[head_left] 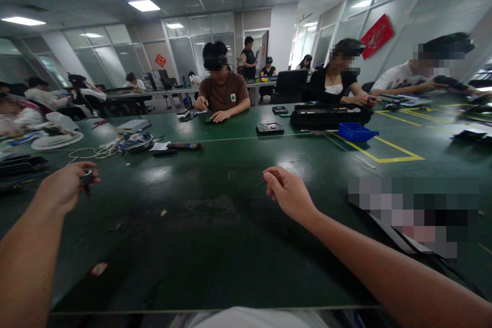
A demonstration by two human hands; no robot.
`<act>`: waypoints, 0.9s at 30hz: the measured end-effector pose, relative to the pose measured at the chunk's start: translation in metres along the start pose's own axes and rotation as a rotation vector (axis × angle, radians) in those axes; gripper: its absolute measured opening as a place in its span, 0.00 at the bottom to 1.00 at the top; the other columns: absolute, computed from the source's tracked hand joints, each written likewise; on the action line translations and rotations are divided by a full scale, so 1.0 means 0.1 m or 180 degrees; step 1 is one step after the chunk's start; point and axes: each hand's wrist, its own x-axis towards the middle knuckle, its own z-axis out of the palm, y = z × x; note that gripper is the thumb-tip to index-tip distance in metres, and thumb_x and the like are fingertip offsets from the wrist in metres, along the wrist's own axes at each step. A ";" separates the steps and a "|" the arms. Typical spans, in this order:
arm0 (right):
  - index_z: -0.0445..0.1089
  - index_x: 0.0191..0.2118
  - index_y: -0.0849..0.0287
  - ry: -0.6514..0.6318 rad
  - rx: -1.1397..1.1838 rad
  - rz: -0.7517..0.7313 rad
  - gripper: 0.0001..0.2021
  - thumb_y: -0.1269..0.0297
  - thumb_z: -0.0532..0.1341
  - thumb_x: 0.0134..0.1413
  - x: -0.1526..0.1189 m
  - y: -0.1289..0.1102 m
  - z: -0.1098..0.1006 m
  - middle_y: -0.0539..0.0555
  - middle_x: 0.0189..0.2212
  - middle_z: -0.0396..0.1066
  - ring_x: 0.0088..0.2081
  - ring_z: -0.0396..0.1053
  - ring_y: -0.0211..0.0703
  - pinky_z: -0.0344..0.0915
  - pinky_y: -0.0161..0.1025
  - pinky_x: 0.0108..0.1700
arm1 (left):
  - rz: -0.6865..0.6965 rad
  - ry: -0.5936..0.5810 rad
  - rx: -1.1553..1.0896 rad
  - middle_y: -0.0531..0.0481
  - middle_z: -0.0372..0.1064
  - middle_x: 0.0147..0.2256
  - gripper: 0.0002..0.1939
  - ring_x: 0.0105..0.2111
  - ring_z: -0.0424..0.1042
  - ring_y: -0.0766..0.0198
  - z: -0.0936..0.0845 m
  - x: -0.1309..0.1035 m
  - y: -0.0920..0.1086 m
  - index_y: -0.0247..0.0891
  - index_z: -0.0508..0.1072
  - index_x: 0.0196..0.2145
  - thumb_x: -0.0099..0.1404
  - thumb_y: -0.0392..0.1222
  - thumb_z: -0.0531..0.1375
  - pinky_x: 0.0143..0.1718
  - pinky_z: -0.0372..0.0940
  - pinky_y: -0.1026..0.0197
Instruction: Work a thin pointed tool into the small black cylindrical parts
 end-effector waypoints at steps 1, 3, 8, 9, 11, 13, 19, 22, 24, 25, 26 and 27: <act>0.70 0.45 0.56 -0.0020 0.0050 0.0013 0.15 0.52 0.54 0.64 0.00 0.01 0.00 0.47 0.23 0.71 0.23 0.69 0.39 0.65 0.37 0.28 | -0.0032 -0.0203 -0.0331 0.59 0.62 0.24 0.11 0.26 0.64 0.73 0.12 -0.06 0.09 0.33 0.64 0.34 0.55 0.26 0.48 0.33 0.58 0.70; 0.70 0.46 0.56 -0.0041 0.0090 -0.0015 0.14 0.53 0.54 0.64 0.00 0.02 0.00 0.48 0.24 0.72 0.24 0.71 0.39 0.66 0.38 0.30 | 0.0192 -0.0622 -0.0658 0.57 0.63 0.26 0.12 0.28 0.64 0.71 0.37 -0.24 0.27 0.32 0.65 0.35 0.53 0.27 0.48 0.35 0.58 0.68; 0.69 0.49 0.56 -0.0037 -0.0015 -0.0153 0.14 0.55 0.54 0.64 0.00 0.04 -0.01 0.50 0.27 0.73 0.29 0.72 0.42 0.67 0.40 0.33 | 0.0614 -0.1569 -0.1209 0.52 0.63 0.26 0.13 0.28 0.64 0.66 1.07 -0.77 0.67 0.32 0.67 0.34 0.49 0.29 0.51 0.31 0.58 0.65; 0.69 0.49 0.56 -0.0038 -0.0022 -0.0160 0.15 0.56 0.54 0.64 0.00 0.04 -0.01 0.50 0.27 0.73 0.29 0.72 0.42 0.67 0.40 0.33 | 0.0621 -0.1806 -0.1315 0.51 0.64 0.26 0.14 0.28 0.64 0.65 1.20 -0.89 0.72 0.33 0.67 0.34 0.48 0.29 0.52 0.31 0.59 0.65; 0.70 0.49 0.56 -0.0024 -0.0029 -0.0157 0.15 0.55 0.54 0.64 0.01 0.04 -0.01 0.49 0.26 0.72 0.28 0.72 0.41 0.66 0.40 0.33 | 0.0646 -0.2120 -0.1601 0.51 0.64 0.27 0.13 0.28 0.64 0.65 1.46 -1.12 0.80 0.34 0.67 0.33 0.47 0.30 0.52 0.31 0.59 0.64; 0.72 0.47 0.56 0.0010 -0.0042 -0.0144 0.15 0.53 0.55 0.64 0.02 0.03 -0.01 0.49 0.25 0.72 0.27 0.72 0.42 0.66 0.40 0.33 | 0.0773 -0.2470 -0.1618 0.50 0.64 0.27 0.12 0.28 0.64 0.65 1.69 -1.33 0.83 0.35 0.68 0.33 0.49 0.31 0.51 0.32 0.60 0.63; 0.74 0.35 0.55 0.0109 -0.0300 -0.0278 0.14 0.51 0.58 0.61 0.00 -0.02 -0.03 0.49 0.25 0.72 0.27 0.69 0.42 0.62 0.39 0.31 | 0.1624 -0.2763 -0.0558 0.50 0.67 0.33 0.11 0.35 0.67 0.60 2.17 -1.63 0.51 0.37 0.69 0.38 0.57 0.36 0.51 0.40 0.62 0.58; 0.73 0.32 0.55 0.0151 -0.0404 -0.0346 0.14 0.51 0.59 0.60 -0.01 -0.04 -0.04 0.49 0.23 0.71 0.26 0.67 0.41 0.61 0.39 0.30 | 0.2039 -0.2714 -0.0040 0.48 0.68 0.42 0.21 0.41 0.68 0.59 2.23 -1.61 0.31 0.39 0.66 0.48 0.56 0.34 0.56 0.46 0.63 0.56; 0.73 0.33 0.55 0.0132 -0.0353 -0.0402 0.14 0.52 0.58 0.61 -0.03 -0.03 -0.04 0.50 0.25 0.72 0.27 0.69 0.42 0.62 0.39 0.31 | 0.2145 -0.2558 0.0076 0.46 0.68 0.45 0.21 0.44 0.68 0.58 2.23 -1.59 0.25 0.39 0.66 0.49 0.57 0.31 0.56 0.49 0.63 0.55; 0.73 0.35 0.55 0.0114 -0.0259 -0.0424 0.13 0.53 0.58 0.62 -0.03 -0.03 -0.04 0.50 0.26 0.74 0.29 0.70 0.42 0.64 0.40 0.32 | 0.2163 -0.2477 0.0091 0.46 0.69 0.45 0.19 0.45 0.69 0.58 2.23 -1.58 0.24 0.39 0.66 0.49 0.59 0.32 0.56 0.50 0.63 0.55; 0.73 0.38 0.55 0.0110 -0.0117 -0.0439 0.12 0.53 0.57 0.62 -0.04 -0.02 -0.04 0.51 0.28 0.75 0.30 0.72 0.43 0.66 0.40 0.34 | 0.2175 -0.2412 0.0101 0.46 0.69 0.45 0.16 0.45 0.69 0.57 2.23 -1.57 0.23 0.39 0.67 0.47 0.61 0.33 0.57 0.50 0.63 0.54; 0.73 0.41 0.55 0.0116 0.0046 -0.0443 0.12 0.54 0.57 0.62 -0.04 -0.01 -0.04 0.52 0.30 0.76 0.32 0.73 0.44 0.68 0.41 0.35 | 0.2204 -0.2361 0.0109 0.46 0.70 0.46 0.14 0.46 0.69 0.57 2.23 -1.56 0.24 0.39 0.68 0.47 0.61 0.34 0.58 0.51 0.63 0.54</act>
